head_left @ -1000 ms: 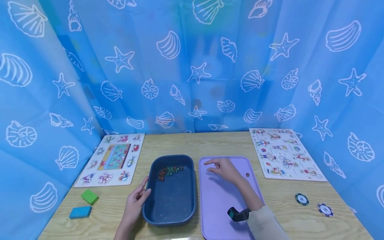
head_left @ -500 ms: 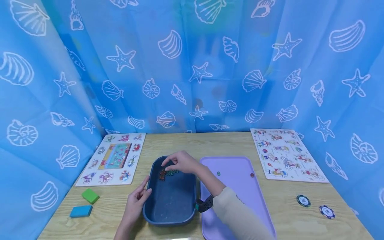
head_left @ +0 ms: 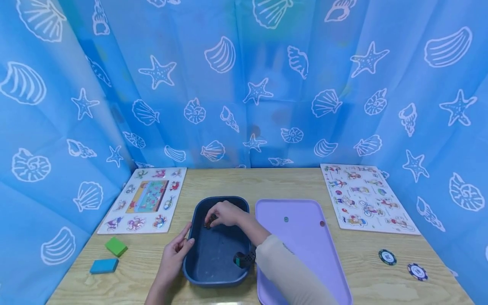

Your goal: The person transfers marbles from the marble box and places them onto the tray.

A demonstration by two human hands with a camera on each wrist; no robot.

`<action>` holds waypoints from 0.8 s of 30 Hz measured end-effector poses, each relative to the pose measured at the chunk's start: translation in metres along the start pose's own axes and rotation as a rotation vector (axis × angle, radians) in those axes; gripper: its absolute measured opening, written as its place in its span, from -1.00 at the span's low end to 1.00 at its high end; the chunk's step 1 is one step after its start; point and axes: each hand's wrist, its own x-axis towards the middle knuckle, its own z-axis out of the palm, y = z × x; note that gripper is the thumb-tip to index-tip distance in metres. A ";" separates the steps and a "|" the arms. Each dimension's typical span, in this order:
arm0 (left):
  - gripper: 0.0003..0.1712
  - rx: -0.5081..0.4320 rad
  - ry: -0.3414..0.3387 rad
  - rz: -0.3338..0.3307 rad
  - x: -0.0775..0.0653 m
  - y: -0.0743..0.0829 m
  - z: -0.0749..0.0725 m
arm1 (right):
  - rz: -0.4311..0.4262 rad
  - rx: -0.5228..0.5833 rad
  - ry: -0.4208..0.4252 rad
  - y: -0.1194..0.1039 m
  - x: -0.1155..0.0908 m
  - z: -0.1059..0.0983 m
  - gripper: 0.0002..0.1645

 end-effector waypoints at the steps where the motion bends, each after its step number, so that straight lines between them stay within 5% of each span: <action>1: -0.47 -0.002 -0.001 0.000 0.000 0.000 0.000 | 0.000 -0.018 -0.007 0.001 0.000 0.001 -0.80; 8: -0.48 -0.001 0.006 0.008 0.001 -0.001 0.000 | 0.018 -0.033 -0.004 0.004 0.004 0.008 -0.79; 16: -0.49 -0.026 -0.004 0.006 -0.006 0.020 0.002 | -0.019 -0.097 0.011 0.000 0.004 0.008 -0.82; 24: -0.48 -0.012 -0.004 0.001 -0.003 0.009 0.001 | -0.043 0.029 0.126 -0.003 -0.015 -0.014 -0.84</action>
